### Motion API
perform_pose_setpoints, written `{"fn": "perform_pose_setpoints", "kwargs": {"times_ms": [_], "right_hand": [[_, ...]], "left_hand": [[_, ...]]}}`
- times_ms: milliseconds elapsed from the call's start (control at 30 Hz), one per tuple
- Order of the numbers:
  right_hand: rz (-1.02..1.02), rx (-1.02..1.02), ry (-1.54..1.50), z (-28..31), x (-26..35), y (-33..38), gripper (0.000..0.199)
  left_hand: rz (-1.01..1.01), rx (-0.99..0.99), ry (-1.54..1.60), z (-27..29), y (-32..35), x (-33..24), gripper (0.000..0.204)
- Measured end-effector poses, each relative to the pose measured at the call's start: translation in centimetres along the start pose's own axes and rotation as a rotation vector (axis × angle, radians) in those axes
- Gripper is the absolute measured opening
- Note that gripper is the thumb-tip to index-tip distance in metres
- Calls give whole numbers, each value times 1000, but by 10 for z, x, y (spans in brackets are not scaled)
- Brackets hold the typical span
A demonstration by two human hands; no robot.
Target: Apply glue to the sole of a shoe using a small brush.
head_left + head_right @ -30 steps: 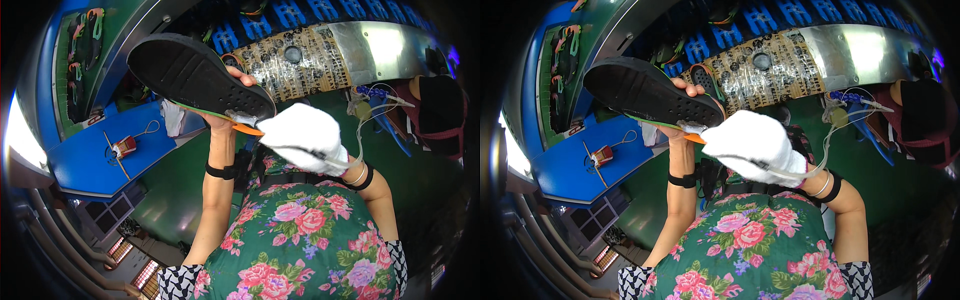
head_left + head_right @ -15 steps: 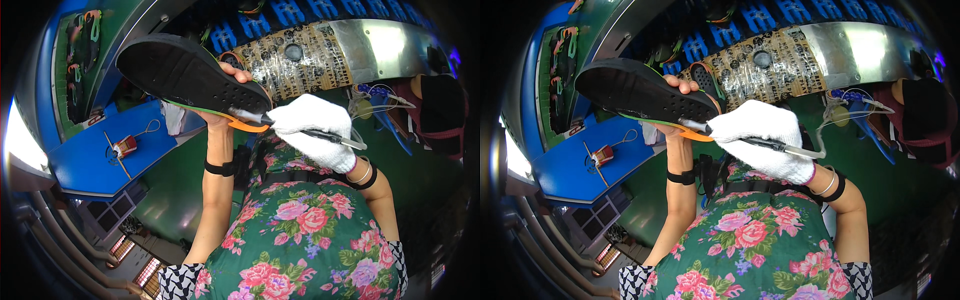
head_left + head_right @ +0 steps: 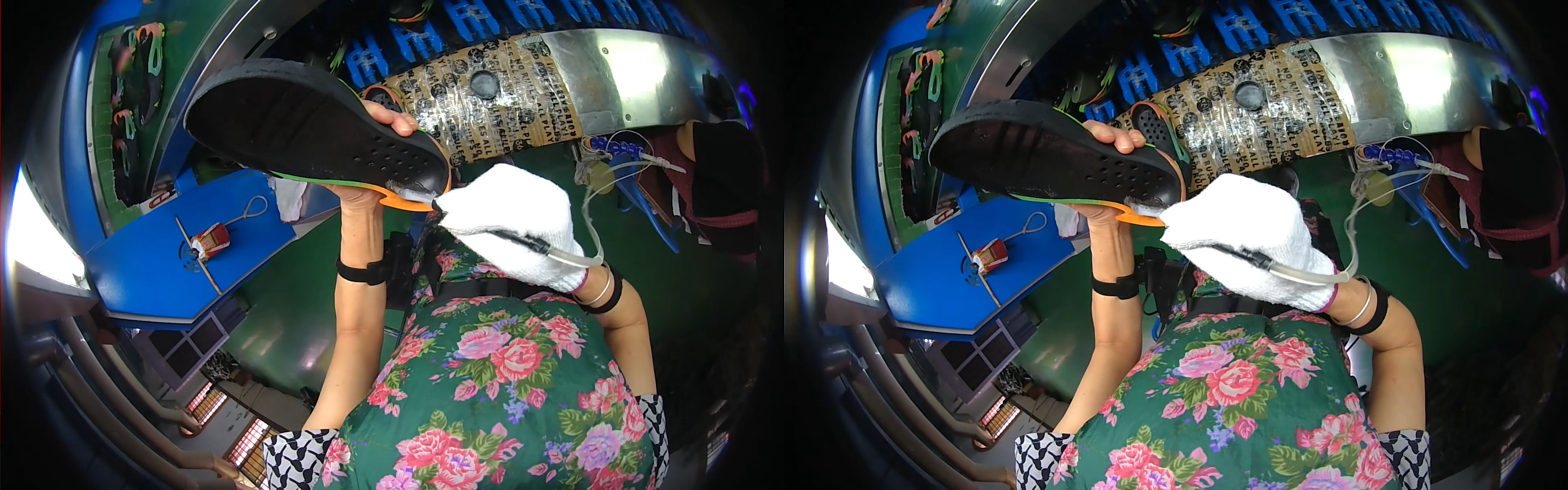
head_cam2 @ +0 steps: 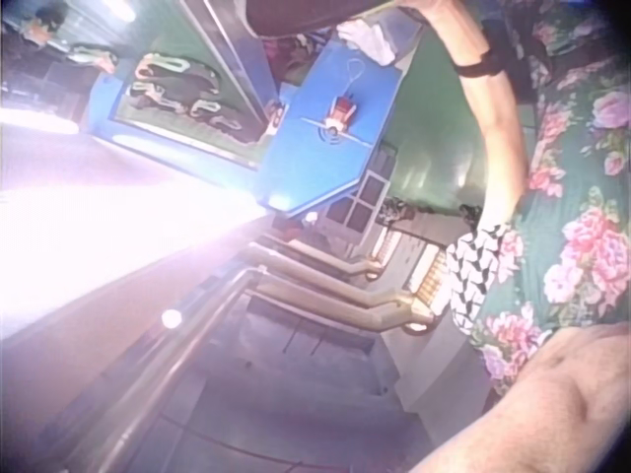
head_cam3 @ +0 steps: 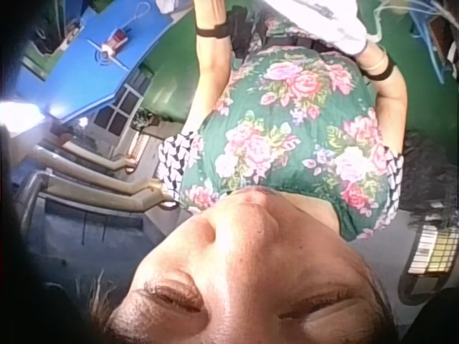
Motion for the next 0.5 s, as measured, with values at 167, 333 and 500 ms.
{"fn": "perform_pose_setpoints", "kwargs": {"times_ms": [167, 333, 500], "right_hand": [[-106, -51, -66, 6, -8, 1, 18], [118, 45, 47, 0, 7, 1, 29], [211, 31, 67, -7, 11, 5, 31]], "left_hand": [[-37, 38, -98, 0, -4, 0, 86], [-2, 180, -92, -3, -7, 0, 79], [18, 153, -16, -4, -10, 7, 76]]}}
Point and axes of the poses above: each hand's wrist, its own y-axis away from the middle knuckle, its own z-axis out of the back of the hand, x = y × z, the point moved 5 cm from there along -y, towards the middle knuckle, and after that the axes turned 8 degrees about z, right-handed, at the moved point
